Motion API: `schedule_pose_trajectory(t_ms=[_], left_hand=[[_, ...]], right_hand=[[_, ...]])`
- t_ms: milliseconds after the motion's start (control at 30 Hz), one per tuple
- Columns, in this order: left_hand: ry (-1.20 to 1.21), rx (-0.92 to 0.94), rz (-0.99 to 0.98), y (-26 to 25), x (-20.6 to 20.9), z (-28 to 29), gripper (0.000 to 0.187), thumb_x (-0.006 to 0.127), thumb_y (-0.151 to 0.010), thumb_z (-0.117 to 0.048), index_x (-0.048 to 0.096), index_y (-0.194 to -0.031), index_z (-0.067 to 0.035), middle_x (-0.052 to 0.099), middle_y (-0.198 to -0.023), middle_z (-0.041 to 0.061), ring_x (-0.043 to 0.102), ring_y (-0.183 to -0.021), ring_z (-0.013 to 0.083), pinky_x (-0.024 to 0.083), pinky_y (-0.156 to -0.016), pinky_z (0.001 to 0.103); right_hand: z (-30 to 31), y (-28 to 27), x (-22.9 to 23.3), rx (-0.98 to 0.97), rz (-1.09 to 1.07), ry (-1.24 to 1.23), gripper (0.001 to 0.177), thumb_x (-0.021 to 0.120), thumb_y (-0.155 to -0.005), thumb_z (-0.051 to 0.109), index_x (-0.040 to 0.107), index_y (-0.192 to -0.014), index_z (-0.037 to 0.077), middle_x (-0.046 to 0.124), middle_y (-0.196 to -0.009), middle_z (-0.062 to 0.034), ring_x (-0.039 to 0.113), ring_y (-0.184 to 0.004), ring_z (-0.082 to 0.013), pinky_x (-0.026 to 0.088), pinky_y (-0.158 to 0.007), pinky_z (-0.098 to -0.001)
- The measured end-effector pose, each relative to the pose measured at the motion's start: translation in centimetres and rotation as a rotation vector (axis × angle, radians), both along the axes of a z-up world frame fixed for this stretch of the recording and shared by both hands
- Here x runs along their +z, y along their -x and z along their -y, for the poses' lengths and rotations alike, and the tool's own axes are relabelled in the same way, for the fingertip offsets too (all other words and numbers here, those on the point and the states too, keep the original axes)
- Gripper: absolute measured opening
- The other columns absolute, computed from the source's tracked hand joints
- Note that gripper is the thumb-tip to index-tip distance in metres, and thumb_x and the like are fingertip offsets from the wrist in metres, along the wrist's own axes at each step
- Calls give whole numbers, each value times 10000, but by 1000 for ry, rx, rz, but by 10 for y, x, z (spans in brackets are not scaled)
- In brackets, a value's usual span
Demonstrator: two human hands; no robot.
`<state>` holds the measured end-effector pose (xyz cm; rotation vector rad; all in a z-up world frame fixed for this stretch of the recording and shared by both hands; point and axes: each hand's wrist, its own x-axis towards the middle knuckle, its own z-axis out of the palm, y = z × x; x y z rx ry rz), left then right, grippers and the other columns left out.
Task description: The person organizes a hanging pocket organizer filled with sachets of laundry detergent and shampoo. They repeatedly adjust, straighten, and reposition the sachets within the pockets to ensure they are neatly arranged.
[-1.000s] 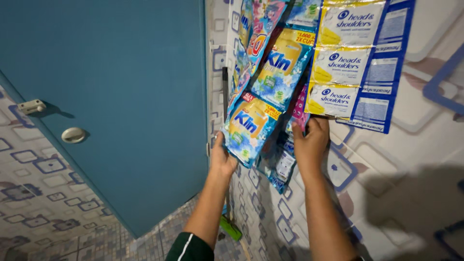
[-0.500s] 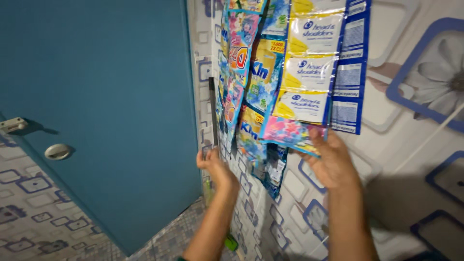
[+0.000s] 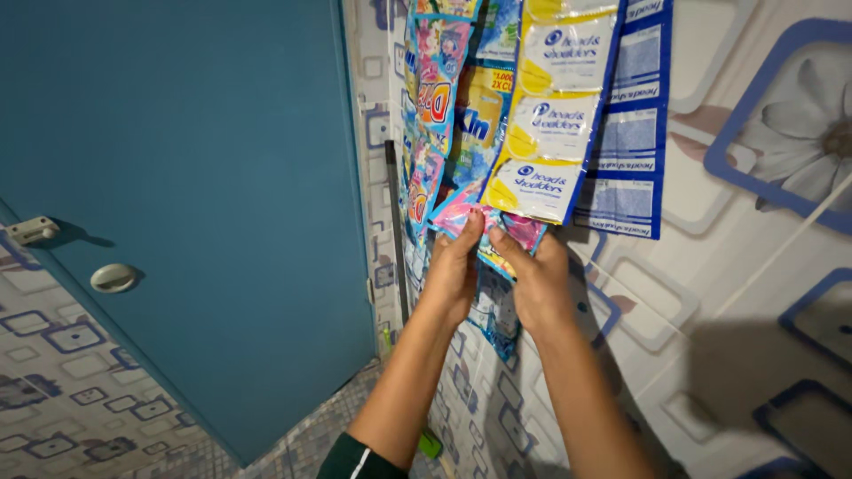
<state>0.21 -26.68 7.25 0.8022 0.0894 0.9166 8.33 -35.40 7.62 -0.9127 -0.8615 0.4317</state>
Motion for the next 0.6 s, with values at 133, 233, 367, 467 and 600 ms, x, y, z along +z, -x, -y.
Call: schedule_pose_trajectory(t_ms=[133, 233, 367, 467, 600], left_hand=[[-3, 30, -77, -17, -6, 8, 375, 746, -893, -211, 680, -1180, 22, 740, -1069, 64, 677, -960, 134, 514, -876, 311], [-201, 207, -125, -30, -19, 13, 262, 767, -906, -197, 742, -986, 51, 730, -907, 41, 615, -758, 96, 491, -658, 279], [-300, 411, -315, -29, -31, 5, 259, 778, -905, -284, 670, -801, -73, 590, -693, -8, 439, -552, 83, 317, -476, 268], [-308, 360, -316, -11, -32, -6, 416, 744, -1008, -349, 642, -735, -52, 483, -665, 3, 337, -539, 88, 237, -467, 267], [212, -10, -23, 0, -13, -30, 292, 629, -977, -387, 619, -943, -97, 618, -837, 20, 565, -644, 119, 423, -489, 295]], right_hand=[[8, 6, 6, -199, 176, 71, 394, 731, -933, 184, 638, -1271, 2, 707, -1159, -25, 642, -1019, -89, 500, -916, -282], [6, -8, 8, -210, 162, 54, 410, 645, -999, 288, 592, -1312, 27, 682, -1181, 2, 622, -1031, -71, 487, -911, -254], [2, -50, 29, -377, 84, 333, 494, 501, -1062, 438, 642, -1291, 23, 702, -1006, -39, 623, -796, -116, 501, -681, -283], [15, -58, 44, -502, 148, 375, 516, 486, -1055, 432, 629, -1274, -12, 710, -868, -122, 670, -637, -183, 538, -548, -330], [58, -40, 71, -749, 424, 150, 413, 511, -1114, 303, 620, -1296, -51, 740, -972, -134, 742, -724, -184, 619, -585, -319]])
